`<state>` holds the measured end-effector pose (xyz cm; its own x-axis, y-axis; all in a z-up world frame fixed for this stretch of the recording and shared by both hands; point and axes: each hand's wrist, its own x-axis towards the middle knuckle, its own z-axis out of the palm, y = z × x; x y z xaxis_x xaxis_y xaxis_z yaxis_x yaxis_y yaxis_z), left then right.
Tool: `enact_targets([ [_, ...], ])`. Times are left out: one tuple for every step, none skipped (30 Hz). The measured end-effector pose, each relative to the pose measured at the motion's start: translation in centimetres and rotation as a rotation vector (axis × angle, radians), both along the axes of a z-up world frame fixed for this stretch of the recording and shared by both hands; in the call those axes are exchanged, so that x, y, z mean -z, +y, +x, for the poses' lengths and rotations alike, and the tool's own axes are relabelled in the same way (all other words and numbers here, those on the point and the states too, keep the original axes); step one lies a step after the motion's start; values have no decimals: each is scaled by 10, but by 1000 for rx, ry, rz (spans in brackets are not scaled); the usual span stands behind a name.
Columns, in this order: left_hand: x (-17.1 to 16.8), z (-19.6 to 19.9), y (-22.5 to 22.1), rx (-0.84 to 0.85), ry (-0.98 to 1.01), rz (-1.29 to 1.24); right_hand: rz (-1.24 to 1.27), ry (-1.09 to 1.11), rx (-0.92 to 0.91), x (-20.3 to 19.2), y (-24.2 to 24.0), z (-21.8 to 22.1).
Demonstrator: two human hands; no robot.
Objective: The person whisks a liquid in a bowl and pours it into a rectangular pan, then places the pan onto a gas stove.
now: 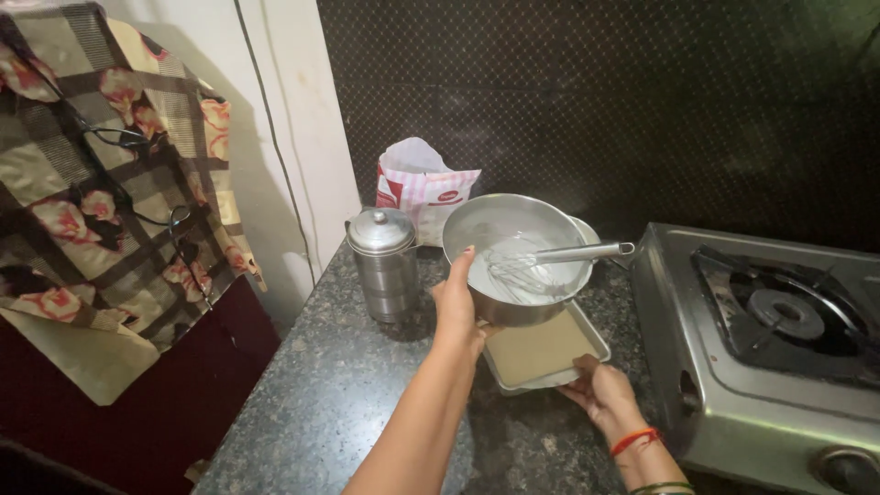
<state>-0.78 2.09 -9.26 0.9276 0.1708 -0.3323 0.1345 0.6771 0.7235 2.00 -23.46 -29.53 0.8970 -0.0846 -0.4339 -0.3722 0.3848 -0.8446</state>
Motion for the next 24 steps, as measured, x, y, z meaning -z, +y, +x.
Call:
enact_targets([
  [-2, -2, 1, -3, -2, 0, 0, -2, -3, 4, -1, 2],
  [-4, -3, 3, 9, -16, 8, -16, -14, 35, 8, -1, 5],
  [-6, -5, 5, 21, -30, 16, -33, -25, 73, 11, -2, 9],
  [-9, -6, 5, 20, -33, 17, -32, -28, 71, 12, -3, 9],
  [-11, -7, 6, 16, -42, 14, -87, -25, 103, 12, -4, 10],
  [-14, -8, 7, 14, -50, 11, -141, -21, 136, 12, -4, 11],
  [-17, -8, 9, 13, -53, 12, -141, -24, 135, 13, -6, 11],
  [-19, -7, 10, 7, -51, 10, -171, -12, 143, 13, -8, 10],
  [-21, -7, 12, 2, -50, 8, -201, 0, 150, 14, -9, 9],
  [-18, -1, 14, 5, -52, 8, -201, -2, 153, 8, -10, 5],
  [-15, 5, 16, -8, -81, -7, -200, -3, 147, 2, -10, 0],
  [-11, 11, 17, -18, -109, -22, -199, -4, 142, -4, -11, -5],
  [-20, 8, 16, -14, -111, -23, -200, -6, 147, -3, -12, -8],
  [-28, 6, 16, -11, -131, -30, -202, -24, 139, -3, -13, -9],
  [-37, 4, 16, -8, -151, -36, -204, -43, 132, -3, -14, -11],
  [-42, 4, 15, -4, -154, -37, -204, -45, 136, 8, -21, -6],
  [-48, 5, 15, 14, -135, -17, -266, -64, 110, 19, -27, -2],
  [-54, 5, 15, 33, -118, 3, -327, -85, 87, 29, -34, 3],
  [-61, 6, 14, 39, -123, 3, -328, -88, 94, 17, -29, -3],
  [-67, 6, 12, 40, -118, 18, -290, -61, 88, 5, -24, -9],
  [-73, 7, 11, 40, -112, 33, -252, -33, 83, -6, -19, -14],
  [-75, 9, 11, 48, -116, 31, -253, -35, 92, -2, -21, -15],
  [-77, 10, 11, 57, -124, 26, -231, -28, 66, 2, -23, -15],
  [-80, 12, 10, 65, -134, 22, -208, -23, 39, 6, -25, -14],
])
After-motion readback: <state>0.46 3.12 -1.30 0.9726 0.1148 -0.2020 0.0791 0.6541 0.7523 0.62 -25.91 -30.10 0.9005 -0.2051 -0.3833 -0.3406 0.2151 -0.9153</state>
